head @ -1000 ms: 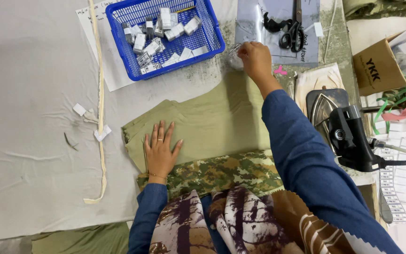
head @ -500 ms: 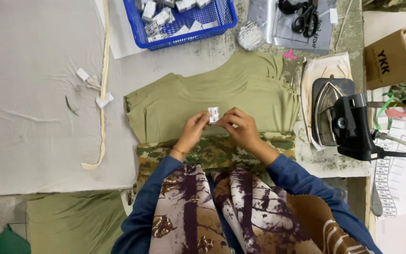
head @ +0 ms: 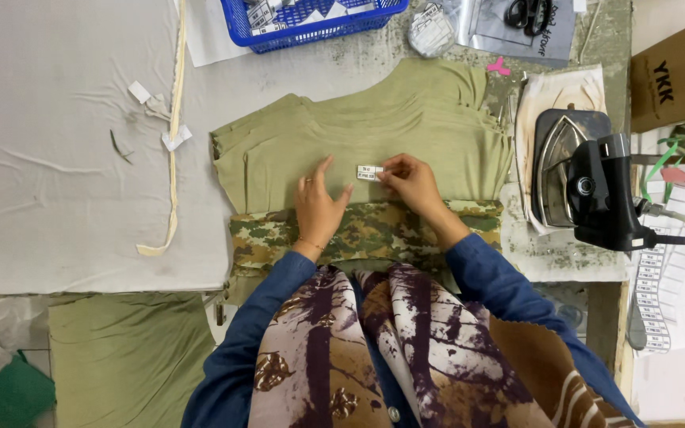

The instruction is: The person irons a green t-shirt laid out on a table. They repeatedly place small white labels on the shirt and press them with an iron. The person also folds the shirt and handles a roll of labels from a blue basket.

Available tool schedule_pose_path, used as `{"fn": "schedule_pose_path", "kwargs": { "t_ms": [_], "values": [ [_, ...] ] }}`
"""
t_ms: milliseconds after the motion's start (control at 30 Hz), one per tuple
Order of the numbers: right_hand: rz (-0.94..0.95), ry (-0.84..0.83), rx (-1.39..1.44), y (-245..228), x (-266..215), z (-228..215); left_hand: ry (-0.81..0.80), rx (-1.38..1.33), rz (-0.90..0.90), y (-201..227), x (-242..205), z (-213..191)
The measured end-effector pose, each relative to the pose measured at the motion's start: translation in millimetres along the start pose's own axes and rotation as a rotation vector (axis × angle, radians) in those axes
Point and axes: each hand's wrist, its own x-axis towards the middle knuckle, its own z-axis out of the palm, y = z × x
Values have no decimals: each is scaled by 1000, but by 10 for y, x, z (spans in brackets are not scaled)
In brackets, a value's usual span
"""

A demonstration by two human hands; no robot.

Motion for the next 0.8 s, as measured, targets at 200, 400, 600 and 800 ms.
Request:
{"fn": "schedule_pose_path", "kwargs": {
  "t_ms": [200, 400, 600, 800],
  "values": [
    [-17, 62, -813, -346, 59, -108, 152, 346, 32, -156, 250, 84],
    [23, 59, -828, -448, -2, -110, 143, 409, 0, -51, 276, 68],
    [47, 64, -827, -407, 9, -108, 100, 440, -41, -116, 323, 135],
    [-90, 159, -981, -473, -66, -380, 103, 451, -5, -175, 311, 207]
  ]
}}
